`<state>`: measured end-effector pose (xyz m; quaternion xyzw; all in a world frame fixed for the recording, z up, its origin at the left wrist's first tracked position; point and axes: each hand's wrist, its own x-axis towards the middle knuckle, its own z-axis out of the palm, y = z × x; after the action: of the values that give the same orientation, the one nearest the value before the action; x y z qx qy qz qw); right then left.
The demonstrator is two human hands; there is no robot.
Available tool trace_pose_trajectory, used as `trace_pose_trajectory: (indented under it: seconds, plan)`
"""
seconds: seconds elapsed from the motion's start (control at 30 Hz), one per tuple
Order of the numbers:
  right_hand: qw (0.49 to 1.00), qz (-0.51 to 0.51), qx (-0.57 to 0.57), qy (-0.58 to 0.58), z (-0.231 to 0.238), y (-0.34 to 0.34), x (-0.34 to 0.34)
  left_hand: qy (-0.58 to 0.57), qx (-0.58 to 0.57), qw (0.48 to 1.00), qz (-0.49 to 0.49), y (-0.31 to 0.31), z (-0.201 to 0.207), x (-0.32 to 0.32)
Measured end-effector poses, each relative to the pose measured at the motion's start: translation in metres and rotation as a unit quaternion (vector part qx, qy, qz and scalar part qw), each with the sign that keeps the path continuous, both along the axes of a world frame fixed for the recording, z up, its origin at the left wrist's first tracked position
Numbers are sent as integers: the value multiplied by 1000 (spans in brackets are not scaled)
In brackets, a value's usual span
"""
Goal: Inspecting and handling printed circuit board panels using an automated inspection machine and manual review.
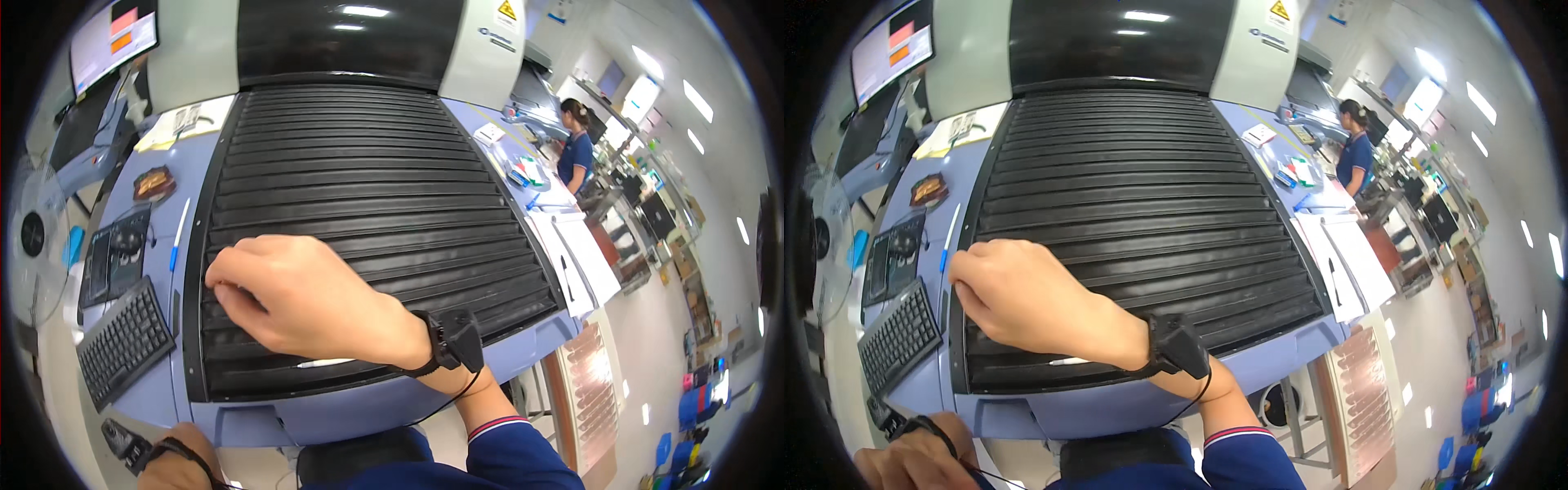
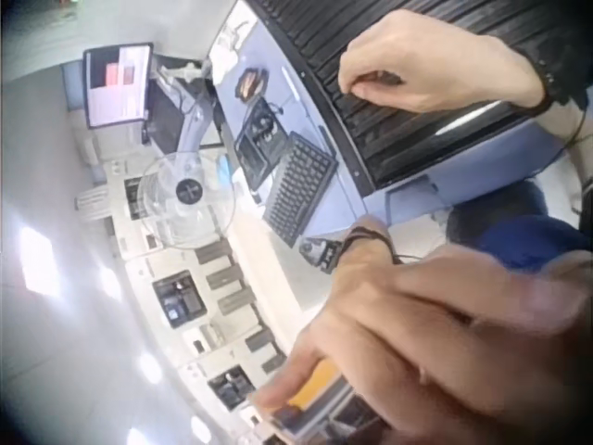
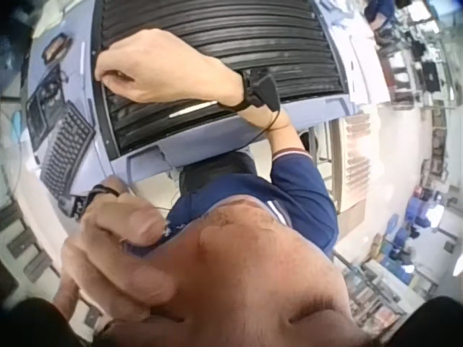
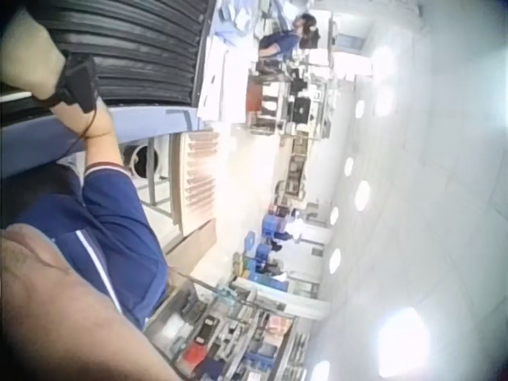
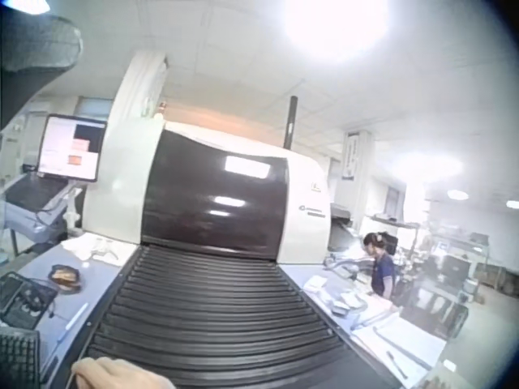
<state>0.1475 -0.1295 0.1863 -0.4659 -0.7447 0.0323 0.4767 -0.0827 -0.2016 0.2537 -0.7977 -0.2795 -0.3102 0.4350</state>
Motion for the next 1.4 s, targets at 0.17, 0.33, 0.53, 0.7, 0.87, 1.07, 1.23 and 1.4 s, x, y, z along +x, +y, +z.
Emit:
trace_pose_trajectory:
  seconds: [0.17,0.33,0.53,0.7,0.87,1.07,1.23,1.4]
  plan:
    - [1000,-8,3,-15,2,4,-4,-81,-174,942,-275,47,-4,35]
    - [999,-26,-16,-39,5,3,1,-151,-440,600,-651,75,-15,62]
    - [998,-33,-4,-52,6,11,2,-160,-542,268,-780,62,-20,78]
    - [998,-42,-7,-37,19,-1,-2,-204,-506,210,-811,40,-14,79]
    - [999,-24,8,-29,1,8,5,-240,-472,197,-825,44,-23,89]
    - [999,-42,-4,-34,5,1,7,-264,-445,327,-791,39,-22,99]
    - [999,-37,4,-17,6,5,9,-271,-424,307,-808,44,-27,98]
    - [999,-37,-14,-26,8,1,7,-291,-384,314,-818,44,-26,99]
